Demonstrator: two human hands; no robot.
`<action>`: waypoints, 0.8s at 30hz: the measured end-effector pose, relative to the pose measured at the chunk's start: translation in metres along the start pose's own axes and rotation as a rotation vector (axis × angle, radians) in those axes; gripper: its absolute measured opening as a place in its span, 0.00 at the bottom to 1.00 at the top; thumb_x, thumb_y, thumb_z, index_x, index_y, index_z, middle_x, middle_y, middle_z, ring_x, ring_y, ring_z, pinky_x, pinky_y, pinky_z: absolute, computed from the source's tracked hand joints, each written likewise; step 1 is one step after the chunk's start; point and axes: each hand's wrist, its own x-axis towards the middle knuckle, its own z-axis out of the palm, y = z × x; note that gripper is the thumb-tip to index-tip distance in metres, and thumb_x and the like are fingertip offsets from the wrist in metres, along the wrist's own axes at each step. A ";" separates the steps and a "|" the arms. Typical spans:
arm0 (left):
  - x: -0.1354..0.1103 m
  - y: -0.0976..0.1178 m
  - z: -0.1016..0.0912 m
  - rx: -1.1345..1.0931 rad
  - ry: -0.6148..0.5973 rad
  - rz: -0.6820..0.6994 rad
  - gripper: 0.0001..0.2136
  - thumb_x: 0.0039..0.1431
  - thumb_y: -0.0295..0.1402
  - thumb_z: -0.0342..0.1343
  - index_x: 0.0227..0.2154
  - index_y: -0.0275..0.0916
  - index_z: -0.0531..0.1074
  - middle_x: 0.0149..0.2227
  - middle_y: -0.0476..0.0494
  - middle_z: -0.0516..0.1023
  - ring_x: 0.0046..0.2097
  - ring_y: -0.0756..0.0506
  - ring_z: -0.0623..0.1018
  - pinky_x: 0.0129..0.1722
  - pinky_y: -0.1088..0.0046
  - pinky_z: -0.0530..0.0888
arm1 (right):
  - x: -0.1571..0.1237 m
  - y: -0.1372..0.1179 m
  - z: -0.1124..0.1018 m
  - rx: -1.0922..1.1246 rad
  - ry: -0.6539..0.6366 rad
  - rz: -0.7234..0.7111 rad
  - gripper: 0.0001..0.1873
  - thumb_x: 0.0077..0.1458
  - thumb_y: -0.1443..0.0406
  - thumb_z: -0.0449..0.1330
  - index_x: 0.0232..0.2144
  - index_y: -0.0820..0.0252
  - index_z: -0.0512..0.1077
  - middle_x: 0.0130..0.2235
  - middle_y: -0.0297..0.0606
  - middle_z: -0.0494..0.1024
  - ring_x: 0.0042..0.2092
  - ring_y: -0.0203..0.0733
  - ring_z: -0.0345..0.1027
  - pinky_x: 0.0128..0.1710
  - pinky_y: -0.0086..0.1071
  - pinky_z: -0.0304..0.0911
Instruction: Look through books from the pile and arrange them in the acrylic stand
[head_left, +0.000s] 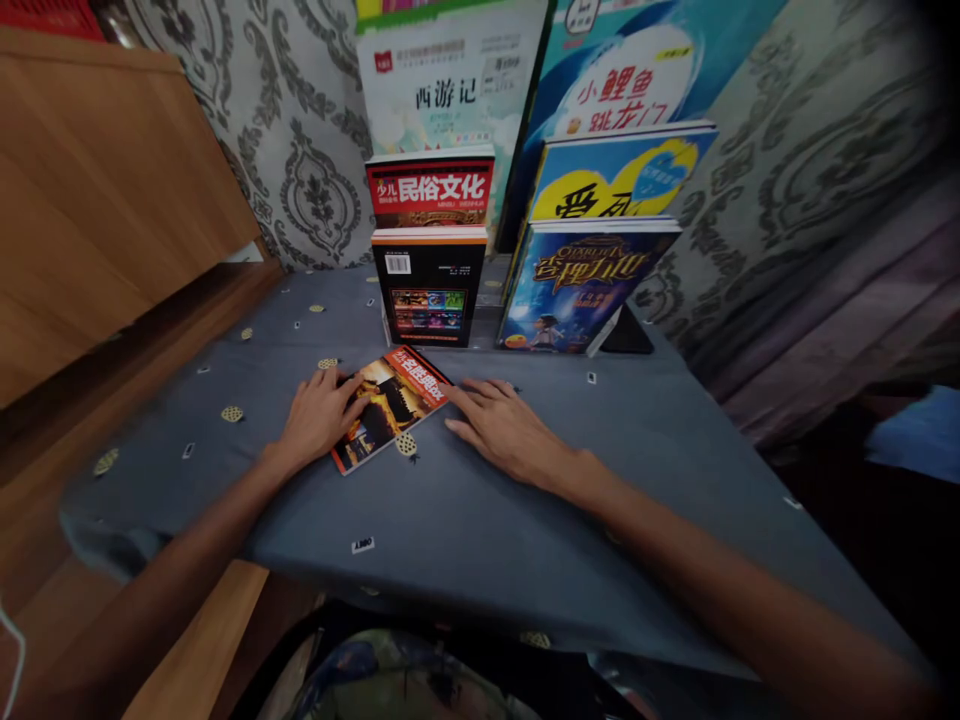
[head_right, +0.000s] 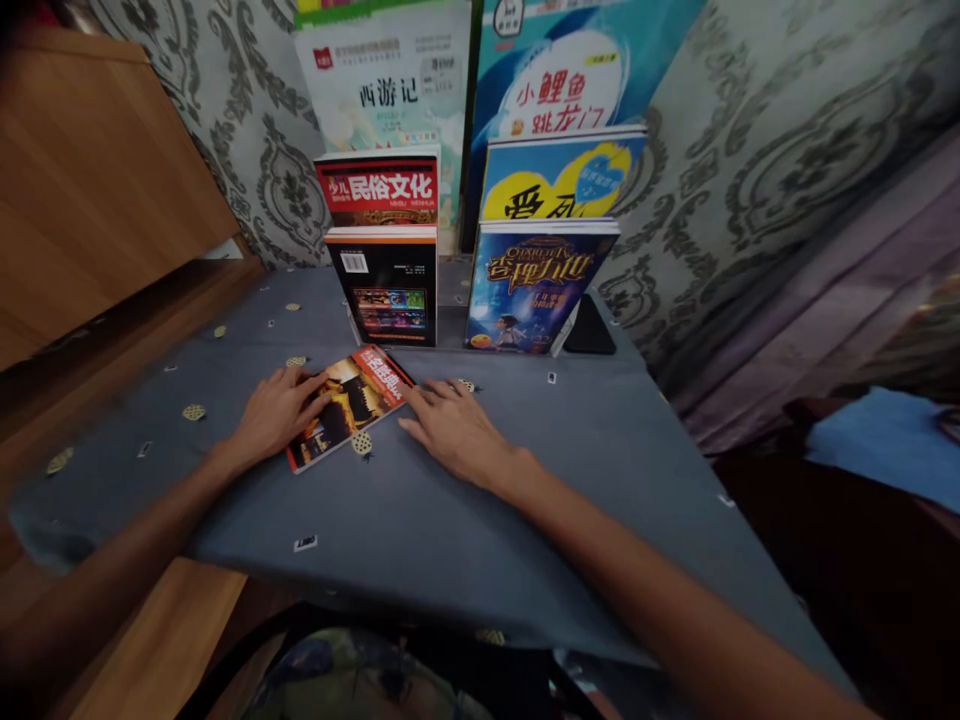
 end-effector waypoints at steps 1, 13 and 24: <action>0.000 0.000 -0.001 0.002 -0.005 -0.004 0.22 0.70 0.44 0.43 0.58 0.41 0.70 0.51 0.35 0.73 0.51 0.35 0.72 0.46 0.58 0.71 | 0.000 0.002 0.001 0.015 0.003 0.004 0.24 0.69 0.58 0.48 0.62 0.62 0.63 0.59 0.50 0.74 0.64 0.54 0.62 0.61 0.50 0.59; -0.034 0.022 -0.014 -0.004 -0.026 -0.020 0.19 0.71 0.43 0.42 0.53 0.39 0.71 0.45 0.37 0.70 0.47 0.40 0.72 0.40 0.66 0.73 | 0.021 0.027 0.022 0.102 0.016 0.055 0.28 0.69 0.56 0.46 0.65 0.63 0.59 0.65 0.52 0.66 0.67 0.55 0.57 0.62 0.52 0.57; -0.051 0.030 -0.005 -0.177 0.104 0.276 0.19 0.71 0.42 0.44 0.55 0.37 0.70 0.53 0.34 0.73 0.53 0.37 0.73 0.53 0.54 0.72 | 0.037 0.036 0.036 0.115 0.081 0.050 0.27 0.69 0.55 0.46 0.65 0.59 0.60 0.67 0.49 0.64 0.67 0.54 0.57 0.62 0.54 0.54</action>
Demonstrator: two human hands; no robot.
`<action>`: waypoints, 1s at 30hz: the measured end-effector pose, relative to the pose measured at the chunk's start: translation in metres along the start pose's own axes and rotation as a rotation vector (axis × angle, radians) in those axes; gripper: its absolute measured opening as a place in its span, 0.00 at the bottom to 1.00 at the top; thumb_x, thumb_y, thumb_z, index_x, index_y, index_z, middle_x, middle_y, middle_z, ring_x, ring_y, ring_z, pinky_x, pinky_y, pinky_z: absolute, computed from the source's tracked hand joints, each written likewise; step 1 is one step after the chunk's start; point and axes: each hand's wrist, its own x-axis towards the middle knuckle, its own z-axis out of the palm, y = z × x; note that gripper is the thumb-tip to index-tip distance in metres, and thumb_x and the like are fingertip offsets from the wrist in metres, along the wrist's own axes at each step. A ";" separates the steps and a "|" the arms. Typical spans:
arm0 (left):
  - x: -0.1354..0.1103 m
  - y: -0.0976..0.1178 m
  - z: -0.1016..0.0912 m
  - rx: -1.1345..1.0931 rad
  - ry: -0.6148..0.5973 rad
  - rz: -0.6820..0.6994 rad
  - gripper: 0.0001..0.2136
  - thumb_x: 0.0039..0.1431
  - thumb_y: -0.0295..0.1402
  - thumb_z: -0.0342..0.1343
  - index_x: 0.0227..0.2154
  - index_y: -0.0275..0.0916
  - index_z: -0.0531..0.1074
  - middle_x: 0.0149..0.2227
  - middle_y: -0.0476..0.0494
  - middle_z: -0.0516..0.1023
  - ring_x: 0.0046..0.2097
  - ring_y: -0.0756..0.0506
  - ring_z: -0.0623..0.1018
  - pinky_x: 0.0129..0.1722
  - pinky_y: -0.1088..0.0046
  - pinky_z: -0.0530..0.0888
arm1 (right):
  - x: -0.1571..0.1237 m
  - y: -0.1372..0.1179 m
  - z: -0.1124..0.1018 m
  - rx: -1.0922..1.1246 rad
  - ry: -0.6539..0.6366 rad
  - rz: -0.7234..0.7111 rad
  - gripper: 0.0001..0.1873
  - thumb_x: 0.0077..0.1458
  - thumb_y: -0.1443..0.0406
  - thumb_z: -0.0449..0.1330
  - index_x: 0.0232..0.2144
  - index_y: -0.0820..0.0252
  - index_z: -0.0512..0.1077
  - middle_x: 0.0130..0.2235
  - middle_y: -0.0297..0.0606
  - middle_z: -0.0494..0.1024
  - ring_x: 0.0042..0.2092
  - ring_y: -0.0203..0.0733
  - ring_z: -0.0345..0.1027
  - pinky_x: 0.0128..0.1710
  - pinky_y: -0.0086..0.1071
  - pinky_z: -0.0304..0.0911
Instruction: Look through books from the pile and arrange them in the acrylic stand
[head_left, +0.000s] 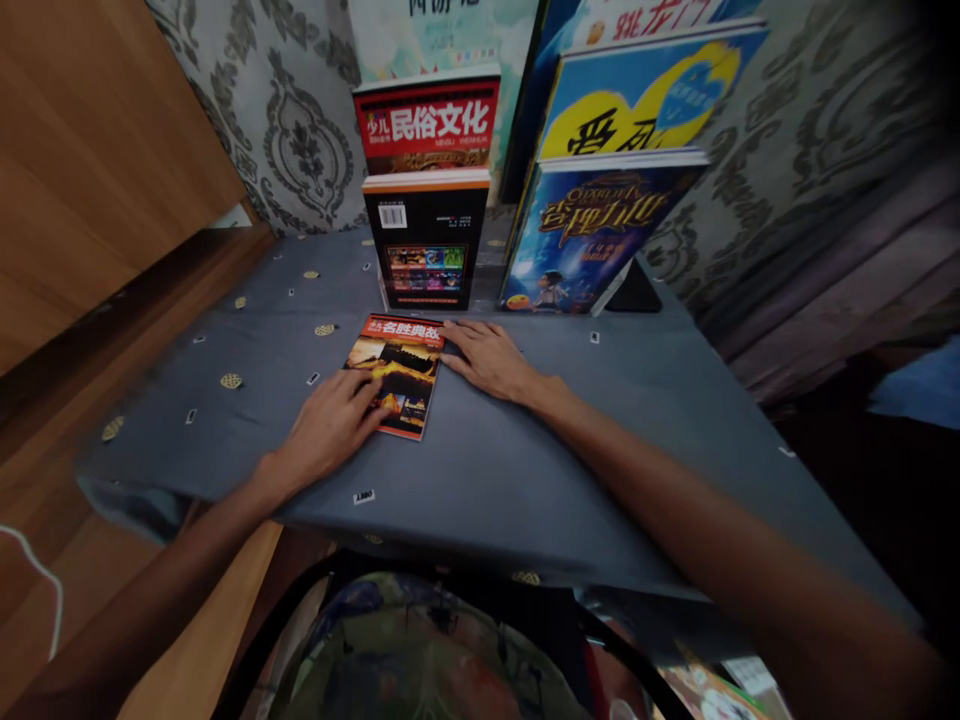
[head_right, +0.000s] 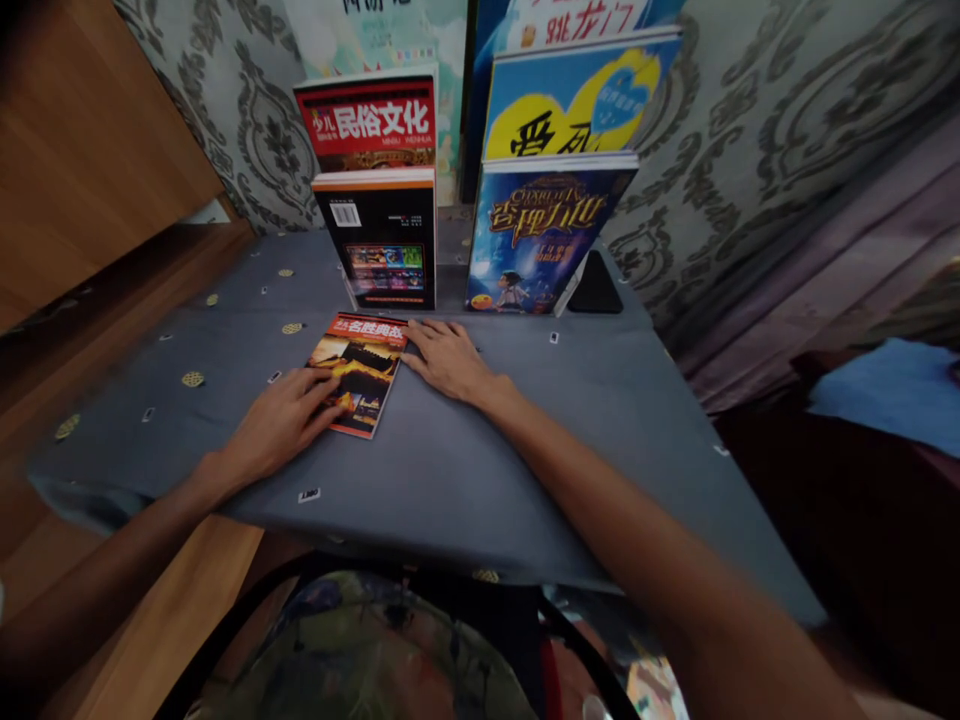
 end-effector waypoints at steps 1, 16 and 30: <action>-0.003 0.004 0.000 -0.030 -0.011 0.071 0.20 0.70 0.44 0.45 0.56 0.38 0.69 0.55 0.34 0.73 0.55 0.37 0.72 0.55 0.54 0.72 | 0.000 0.000 0.000 0.003 -0.007 0.006 0.27 0.69 0.55 0.46 0.64 0.59 0.60 0.67 0.48 0.64 0.67 0.54 0.57 0.62 0.54 0.53; -0.003 0.010 0.004 -0.011 0.150 0.318 0.15 0.72 0.35 0.46 0.50 0.36 0.76 0.50 0.38 0.82 0.51 0.44 0.81 0.52 0.63 0.78 | -0.025 -0.023 -0.004 0.170 0.058 -0.118 0.23 0.66 0.68 0.48 0.59 0.59 0.70 0.59 0.45 0.74 0.62 0.50 0.63 0.60 0.51 0.59; 0.002 0.008 -0.008 -0.056 0.029 0.310 0.15 0.71 0.31 0.44 0.50 0.37 0.75 0.50 0.39 0.81 0.51 0.43 0.80 0.50 0.64 0.78 | -0.049 -0.062 -0.012 0.574 0.144 -0.085 0.19 0.65 0.68 0.51 0.54 0.57 0.74 0.44 0.42 0.81 0.47 0.42 0.73 0.47 0.39 0.69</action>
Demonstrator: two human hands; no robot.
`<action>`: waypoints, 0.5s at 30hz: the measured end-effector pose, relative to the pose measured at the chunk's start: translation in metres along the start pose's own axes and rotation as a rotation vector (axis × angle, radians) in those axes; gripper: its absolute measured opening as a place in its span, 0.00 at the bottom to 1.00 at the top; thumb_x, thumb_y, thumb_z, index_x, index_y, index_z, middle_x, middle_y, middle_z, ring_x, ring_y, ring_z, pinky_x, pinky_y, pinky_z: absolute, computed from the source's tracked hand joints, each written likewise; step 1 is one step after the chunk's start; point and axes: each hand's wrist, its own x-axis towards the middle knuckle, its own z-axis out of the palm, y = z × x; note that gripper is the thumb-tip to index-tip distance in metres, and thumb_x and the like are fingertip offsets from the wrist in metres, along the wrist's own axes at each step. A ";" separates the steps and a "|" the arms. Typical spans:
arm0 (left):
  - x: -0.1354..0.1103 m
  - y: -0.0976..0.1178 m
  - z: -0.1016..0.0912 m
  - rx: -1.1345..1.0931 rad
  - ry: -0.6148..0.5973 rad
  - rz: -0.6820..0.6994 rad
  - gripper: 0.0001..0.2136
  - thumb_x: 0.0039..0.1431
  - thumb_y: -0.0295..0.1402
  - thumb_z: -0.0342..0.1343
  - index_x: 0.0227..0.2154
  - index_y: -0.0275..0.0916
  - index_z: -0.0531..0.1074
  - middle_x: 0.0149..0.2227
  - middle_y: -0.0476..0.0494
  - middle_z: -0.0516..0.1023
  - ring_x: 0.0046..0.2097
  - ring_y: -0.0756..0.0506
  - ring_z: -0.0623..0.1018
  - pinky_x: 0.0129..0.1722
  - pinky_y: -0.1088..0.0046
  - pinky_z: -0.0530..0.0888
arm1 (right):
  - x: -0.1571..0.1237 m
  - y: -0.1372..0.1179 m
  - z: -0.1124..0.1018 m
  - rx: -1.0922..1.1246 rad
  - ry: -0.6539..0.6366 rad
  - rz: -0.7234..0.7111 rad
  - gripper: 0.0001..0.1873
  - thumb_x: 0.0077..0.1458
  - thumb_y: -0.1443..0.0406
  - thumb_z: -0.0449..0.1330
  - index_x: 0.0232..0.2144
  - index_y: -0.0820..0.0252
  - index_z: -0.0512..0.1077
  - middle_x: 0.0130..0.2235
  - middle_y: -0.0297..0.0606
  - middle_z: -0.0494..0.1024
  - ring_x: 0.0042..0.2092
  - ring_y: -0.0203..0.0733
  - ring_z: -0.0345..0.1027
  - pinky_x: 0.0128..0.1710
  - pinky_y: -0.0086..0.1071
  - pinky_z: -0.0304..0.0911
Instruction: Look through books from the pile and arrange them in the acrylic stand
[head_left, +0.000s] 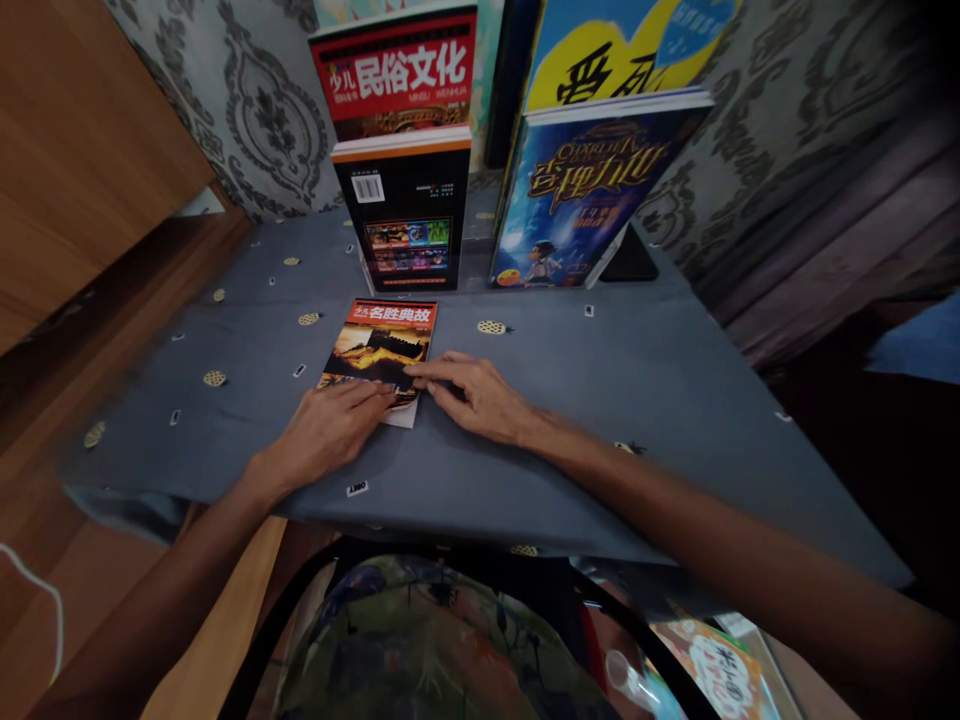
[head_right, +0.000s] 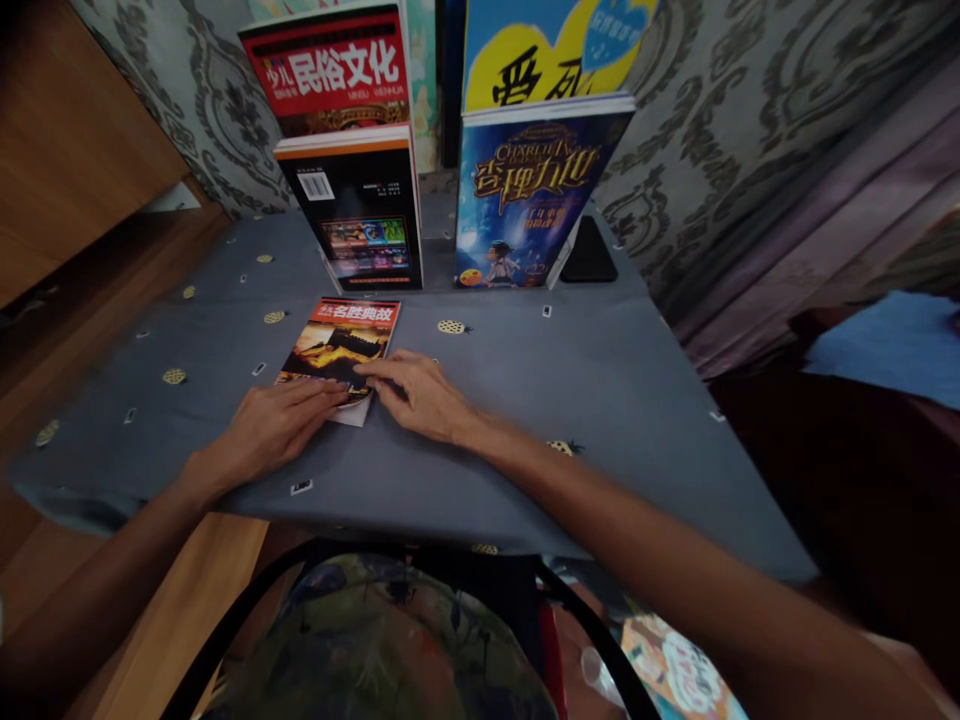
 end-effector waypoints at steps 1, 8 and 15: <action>-0.001 0.001 0.001 0.002 0.004 -0.004 0.15 0.72 0.32 0.44 0.50 0.37 0.75 0.50 0.39 0.81 0.51 0.43 0.80 0.51 0.64 0.78 | -0.002 -0.003 0.002 0.000 0.001 0.000 0.19 0.66 0.67 0.51 0.54 0.57 0.74 0.44 0.42 0.81 0.46 0.42 0.73 0.46 0.38 0.69; -0.009 0.001 0.010 -0.032 0.022 -0.056 0.16 0.70 0.38 0.48 0.52 0.39 0.75 0.54 0.37 0.78 0.54 0.41 0.79 0.54 0.59 0.76 | -0.013 -0.019 0.006 -0.106 -0.080 -0.235 0.15 0.65 0.68 0.52 0.48 0.60 0.76 0.42 0.43 0.81 0.46 0.43 0.71 0.48 0.42 0.67; 0.003 -0.005 -0.003 -0.140 -0.091 -0.029 0.16 0.69 0.33 0.46 0.55 0.41 0.72 0.53 0.39 0.77 0.53 0.42 0.76 0.52 0.60 0.75 | -0.014 -0.030 0.006 -0.370 -0.144 -0.395 0.16 0.67 0.65 0.50 0.43 0.65 0.77 0.37 0.43 0.82 0.46 0.46 0.70 0.49 0.41 0.67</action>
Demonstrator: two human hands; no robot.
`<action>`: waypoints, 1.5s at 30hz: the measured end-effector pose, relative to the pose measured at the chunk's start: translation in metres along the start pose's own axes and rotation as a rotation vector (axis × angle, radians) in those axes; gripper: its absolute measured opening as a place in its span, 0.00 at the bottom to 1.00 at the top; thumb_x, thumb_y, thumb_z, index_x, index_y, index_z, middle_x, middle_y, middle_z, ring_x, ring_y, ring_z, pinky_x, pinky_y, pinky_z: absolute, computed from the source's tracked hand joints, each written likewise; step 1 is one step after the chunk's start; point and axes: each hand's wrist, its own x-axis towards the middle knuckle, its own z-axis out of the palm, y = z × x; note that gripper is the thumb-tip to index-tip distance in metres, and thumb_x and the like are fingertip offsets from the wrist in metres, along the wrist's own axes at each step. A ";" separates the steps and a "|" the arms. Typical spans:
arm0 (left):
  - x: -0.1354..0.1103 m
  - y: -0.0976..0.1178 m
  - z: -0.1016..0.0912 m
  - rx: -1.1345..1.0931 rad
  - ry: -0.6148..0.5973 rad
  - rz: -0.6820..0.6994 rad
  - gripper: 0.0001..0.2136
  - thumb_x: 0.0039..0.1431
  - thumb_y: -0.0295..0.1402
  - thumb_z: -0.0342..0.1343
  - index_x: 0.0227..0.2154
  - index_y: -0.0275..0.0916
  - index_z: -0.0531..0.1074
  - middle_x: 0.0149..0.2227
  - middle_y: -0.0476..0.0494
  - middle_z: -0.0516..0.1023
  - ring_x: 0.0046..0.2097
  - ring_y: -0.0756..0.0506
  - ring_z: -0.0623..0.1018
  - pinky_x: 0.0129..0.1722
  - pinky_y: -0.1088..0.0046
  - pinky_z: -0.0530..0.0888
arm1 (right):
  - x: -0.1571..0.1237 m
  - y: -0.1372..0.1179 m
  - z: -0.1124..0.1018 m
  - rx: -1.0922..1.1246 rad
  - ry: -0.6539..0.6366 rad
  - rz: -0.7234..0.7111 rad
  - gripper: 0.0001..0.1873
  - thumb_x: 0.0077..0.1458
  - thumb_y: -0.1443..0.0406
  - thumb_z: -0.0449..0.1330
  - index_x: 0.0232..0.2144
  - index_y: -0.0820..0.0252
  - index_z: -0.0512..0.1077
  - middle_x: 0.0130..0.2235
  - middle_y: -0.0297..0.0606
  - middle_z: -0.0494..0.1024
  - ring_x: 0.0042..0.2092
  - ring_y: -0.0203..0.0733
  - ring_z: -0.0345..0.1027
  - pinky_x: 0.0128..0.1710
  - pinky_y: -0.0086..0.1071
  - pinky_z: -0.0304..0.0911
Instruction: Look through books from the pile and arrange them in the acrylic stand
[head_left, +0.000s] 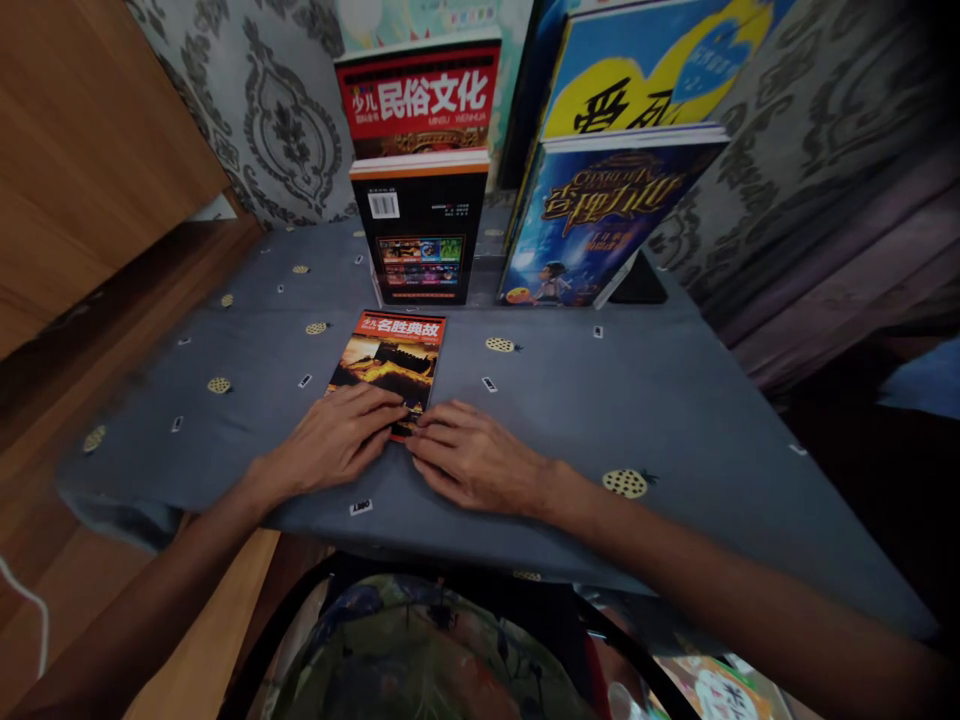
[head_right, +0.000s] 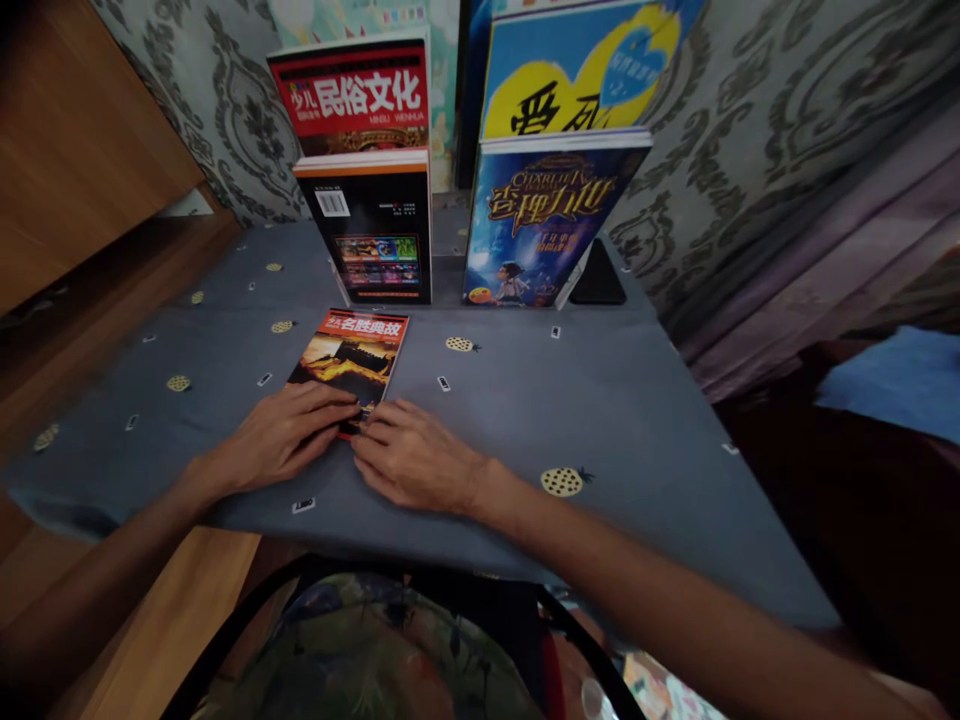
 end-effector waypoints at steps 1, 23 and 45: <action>0.004 -0.001 -0.001 0.002 -0.023 0.005 0.17 0.70 0.33 0.45 0.56 0.40 0.71 0.54 0.39 0.76 0.54 0.41 0.75 0.53 0.59 0.74 | 0.000 -0.001 0.000 -0.018 0.002 -0.008 0.16 0.68 0.65 0.50 0.43 0.66 0.77 0.37 0.43 0.81 0.46 0.47 0.70 0.50 0.41 0.67; 0.103 -0.056 0.030 0.043 0.028 -0.050 0.18 0.69 0.33 0.44 0.57 0.35 0.69 0.59 0.37 0.72 0.59 0.41 0.71 0.61 0.60 0.67 | -0.002 0.007 0.004 0.187 0.102 0.082 0.16 0.68 0.65 0.51 0.51 0.64 0.74 0.40 0.43 0.81 0.43 0.42 0.70 0.45 0.37 0.70; 0.052 -0.091 0.024 -0.293 0.335 -0.684 0.16 0.62 0.32 0.51 0.51 0.36 0.74 0.45 0.37 0.81 0.47 0.38 0.78 0.50 0.62 0.71 | 0.022 0.044 0.015 -0.047 -0.099 0.581 0.37 0.60 0.48 0.59 0.64 0.63 0.62 0.66 0.54 0.63 0.66 0.57 0.59 0.64 0.54 0.53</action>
